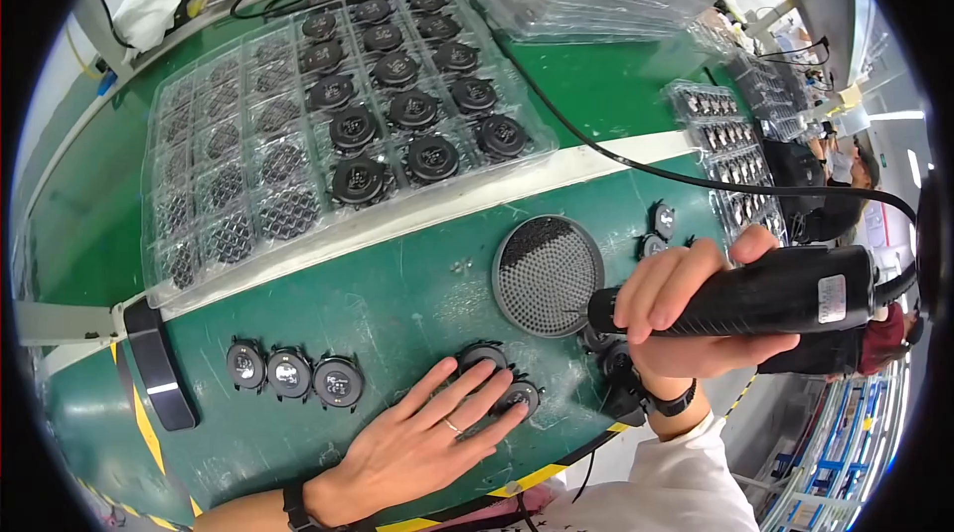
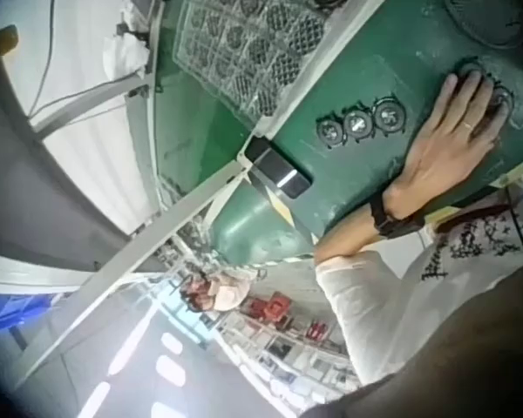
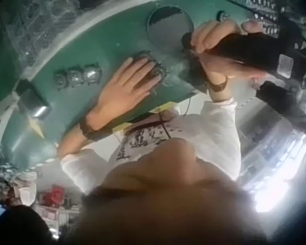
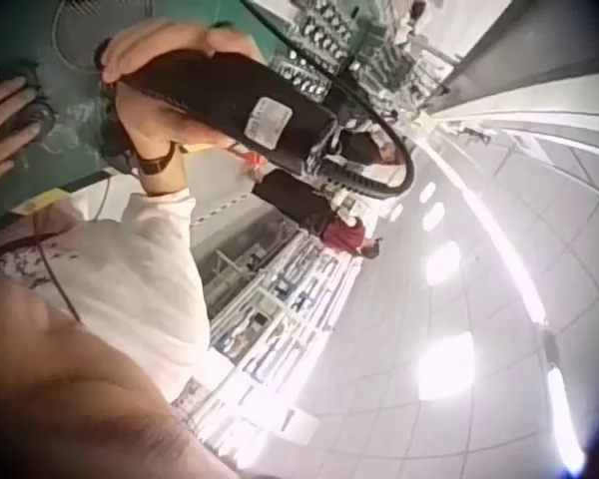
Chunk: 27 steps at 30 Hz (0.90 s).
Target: The person uses an electric screwdriver to pick up screws from a tray and drive them into the back of several smartwatches, moving each one aside after completion.
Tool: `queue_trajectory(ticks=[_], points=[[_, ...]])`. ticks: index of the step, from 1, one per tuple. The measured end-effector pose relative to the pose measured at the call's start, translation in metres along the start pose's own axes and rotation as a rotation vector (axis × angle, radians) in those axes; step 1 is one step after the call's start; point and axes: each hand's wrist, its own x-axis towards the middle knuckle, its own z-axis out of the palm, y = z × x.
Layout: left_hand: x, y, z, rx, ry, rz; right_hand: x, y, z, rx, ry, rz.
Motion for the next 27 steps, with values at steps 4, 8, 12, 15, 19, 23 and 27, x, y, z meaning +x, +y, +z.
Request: queue_trajectory(ticks=[4,8,12,15,19,23,27], points=[[-0.002,-0.003,-0.002,0.003,0.008,-0.001,-0.003,0.004,0.003,0.062,0.047,0.039],[0.000,-0.001,0.001,-0.025,0.026,-0.011,-0.003,0.007,0.002,-0.041,-0.032,0.039],[-0.001,-0.003,0.002,0.007,0.012,0.010,-0.009,0.011,-0.003,0.030,-0.069,0.065],[-0.002,-0.005,0.003,0.018,0.023,0.016,-0.009,0.017,-0.003,-0.013,-0.083,0.031],[-0.001,-0.006,0.004,0.025,0.047,0.022,-0.006,0.020,0.002,-0.110,-0.021,-0.008],[-0.001,-0.006,0.004,0.030,0.052,0.021,-0.003,0.023,0.004,-0.129,-0.008,-0.025],[-0.001,-0.007,0.005,0.031,0.053,0.021,-0.002,0.027,0.005,-0.116,-0.018,-0.019]])
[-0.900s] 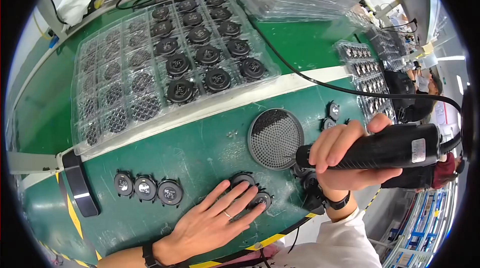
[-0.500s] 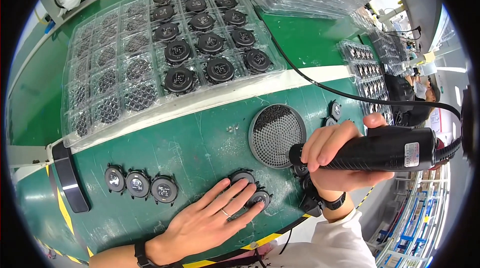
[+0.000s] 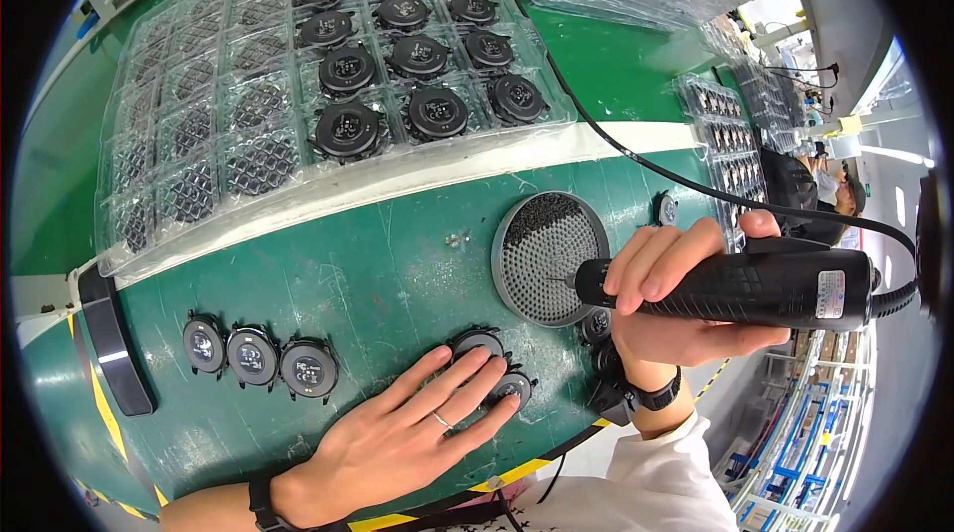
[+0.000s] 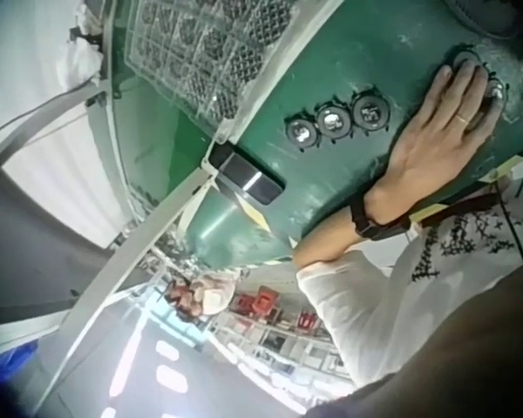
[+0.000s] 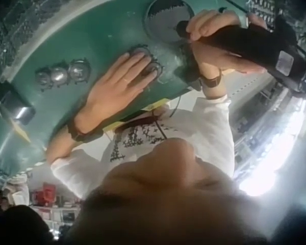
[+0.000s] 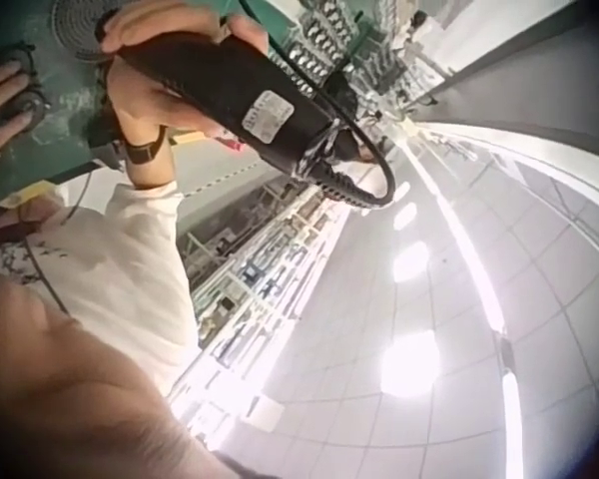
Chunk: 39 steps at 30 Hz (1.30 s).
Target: The person uses an electric screwdriver to pick up screws from a tray and drive them into the back of several smartwatches, moving each one aside after completion.
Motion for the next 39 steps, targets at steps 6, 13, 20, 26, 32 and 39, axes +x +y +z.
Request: queue_trajectory(ticks=[6,13,20,26,32,39], points=[[0.000,-0.001,0.002,0.008,0.025,0.001,0.000,0.000,-0.001,-0.012,-0.005,0.006],[0.000,-0.001,0.002,-0.006,0.034,-0.001,0.000,-0.001,-0.002,-0.042,0.006,0.017],[-0.002,0.000,0.001,-0.043,0.056,-0.003,0.001,0.002,0.001,-0.057,-0.038,0.027],[-0.004,-0.004,0.005,-0.068,0.043,0.019,-0.003,-0.022,0.015,0.010,-0.024,-0.062],[-0.009,-0.004,0.006,-0.094,0.008,0.097,-0.016,-0.025,0.026,0.097,-0.230,-0.080],[-0.009,-0.004,0.006,-0.051,-0.004,0.104,-0.023,-0.018,0.030,0.022,-0.252,-0.058]])
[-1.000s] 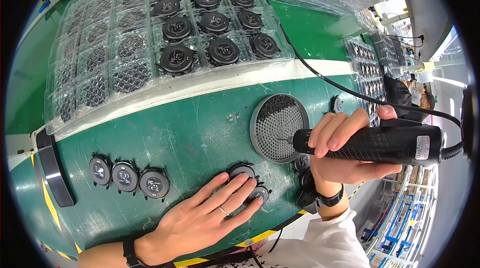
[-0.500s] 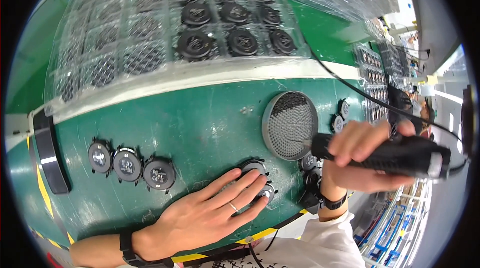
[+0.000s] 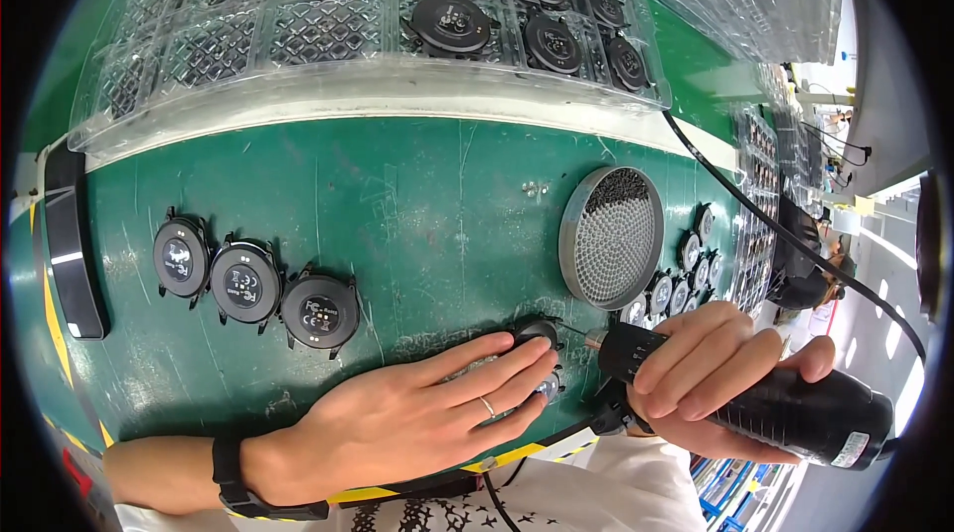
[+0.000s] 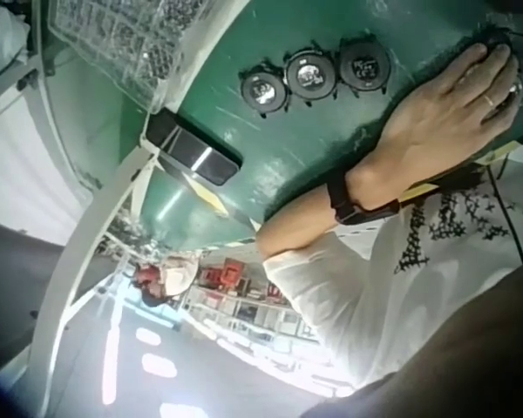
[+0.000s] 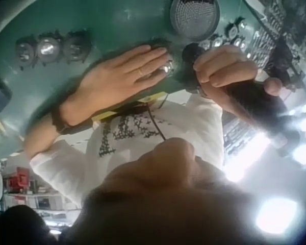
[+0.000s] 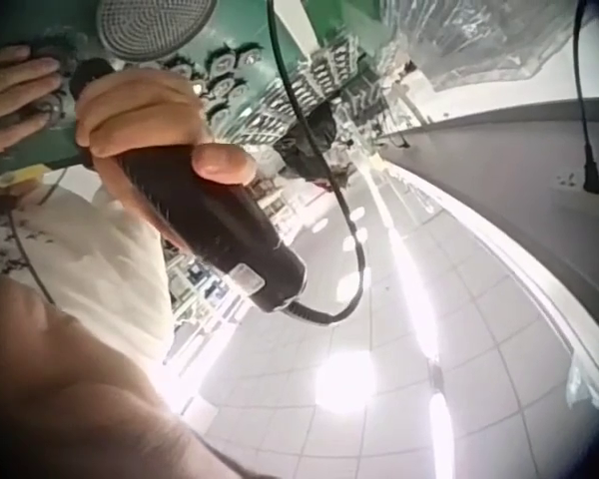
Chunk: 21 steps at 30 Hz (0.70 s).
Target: The person uses an electric screwdriver to pick up screws from a tray and drive them into the back of several smartwatches, moving each one aside after completion.
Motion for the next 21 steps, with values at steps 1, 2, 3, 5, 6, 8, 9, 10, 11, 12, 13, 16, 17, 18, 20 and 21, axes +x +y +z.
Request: queue_trajectory(ticks=[1,2,3,5,6,8,9,10,11,12,13,16,17,18,20,21], points=[[0.0002,-0.0001,-0.0002,0.001,-0.003,0.001,-0.0006,0.0004,0.0000,0.003,0.003,0.003],[0.0003,-0.0002,-0.0002,-0.001,-0.002,0.001,-0.0009,0.0006,-0.0001,0.002,0.002,0.005],[0.0004,-0.0003,-0.0002,0.006,-0.007,0.004,-0.0011,0.0007,-0.0001,0.000,-0.004,0.007],[0.0002,-0.0004,-0.0005,0.025,-0.019,0.007,-0.0009,0.0013,0.0000,0.000,-0.013,0.007],[0.0000,-0.0001,-0.0001,0.023,-0.019,0.007,-0.0010,0.0016,-0.0001,0.000,-0.013,0.009],[-0.0008,0.0012,0.0011,-0.002,-0.010,-0.004,-0.0015,0.0022,-0.0006,0.008,-0.017,0.006],[-0.0006,0.0010,0.0010,-0.013,-0.006,-0.010,-0.0010,0.0028,-0.0009,0.014,-0.019,0.003],[-0.0002,0.0008,0.0010,-0.014,-0.006,-0.011,-0.0006,0.0030,-0.0012,0.014,-0.019,0.004],[0.0002,0.0007,0.0010,-0.017,-0.004,-0.013,-0.0003,0.0029,-0.0014,0.014,-0.021,0.009],[0.0008,0.0006,0.0010,-0.020,-0.002,-0.015,-0.0001,0.0028,-0.0017,0.014,-0.023,0.014],[0.0014,0.0005,0.0012,-0.024,-0.001,-0.017,-0.0001,0.0028,-0.0023,0.014,-0.025,0.020],[0.0000,0.0000,0.0004,-0.012,-0.006,-0.018,0.0002,0.0037,-0.0019,0.014,-0.040,0.021],[-0.0006,-0.0003,0.0003,-0.006,-0.009,-0.018,0.0004,0.0042,-0.0020,0.014,-0.048,0.021],[-0.0012,-0.0009,0.0002,-0.005,-0.009,-0.021,0.0010,0.0047,-0.0020,0.016,-0.049,0.021],[-0.0008,-0.0009,0.0009,0.019,-0.011,-0.010,0.0022,0.0025,-0.0035,0.010,-0.077,0.036],[-0.0008,-0.0009,0.0013,0.031,-0.011,-0.005,0.0025,0.0019,-0.0037,0.007,-0.091,0.044]])
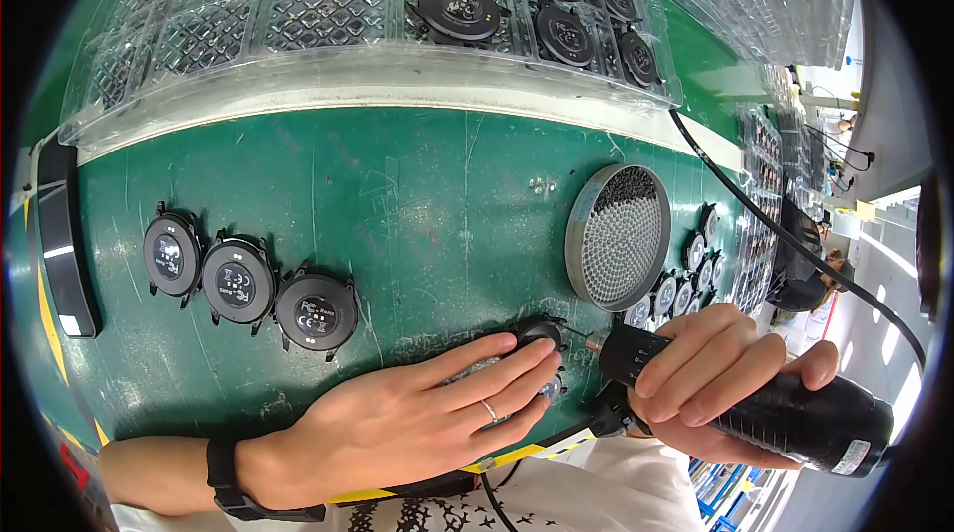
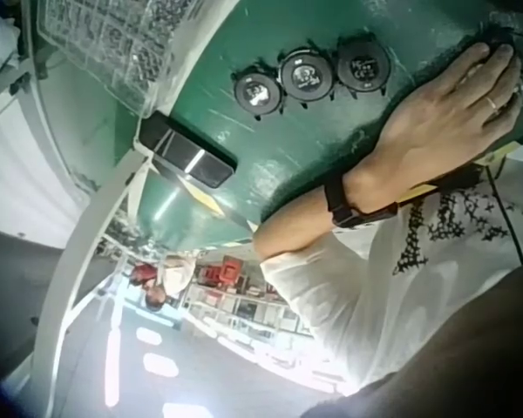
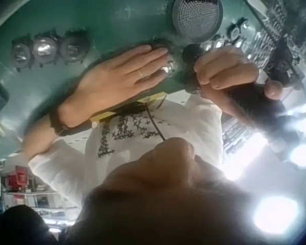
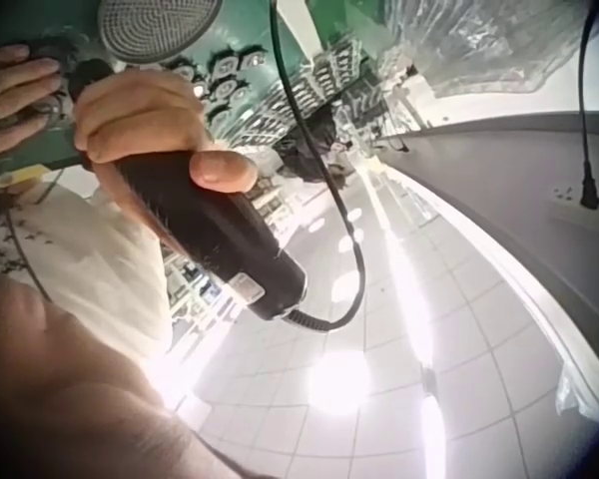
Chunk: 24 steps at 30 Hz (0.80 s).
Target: The person uses an electric screwdriver to pick up screws from a tray and drive them into the back of several smartwatches, moving each one aside after completion.
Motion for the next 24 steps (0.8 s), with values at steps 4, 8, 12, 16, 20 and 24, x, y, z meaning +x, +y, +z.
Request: queue_trajectory(ticks=[4,8,12,16,20,24], points=[[0.000,0.002,0.001,-0.044,0.010,-0.017,-0.001,-0.002,0.001,-0.008,0.022,0.007],[0.000,0.003,0.002,-0.027,0.006,-0.019,-0.005,-0.010,-0.008,0.045,-0.027,0.083],[-0.001,0.003,0.001,-0.058,-0.006,-0.025,-0.007,-0.009,-0.007,0.057,-0.024,0.095],[0.001,0.002,0.000,-0.044,-0.023,-0.017,-0.006,-0.001,0.002,-0.033,-0.017,0.043],[0.001,0.003,0.002,0.010,-0.043,-0.013,-0.005,0.006,0.003,0.036,-0.063,0.033],[0.002,0.005,0.004,-0.009,-0.053,-0.034,-0.006,0.006,0.005,0.025,-0.026,0.044]])
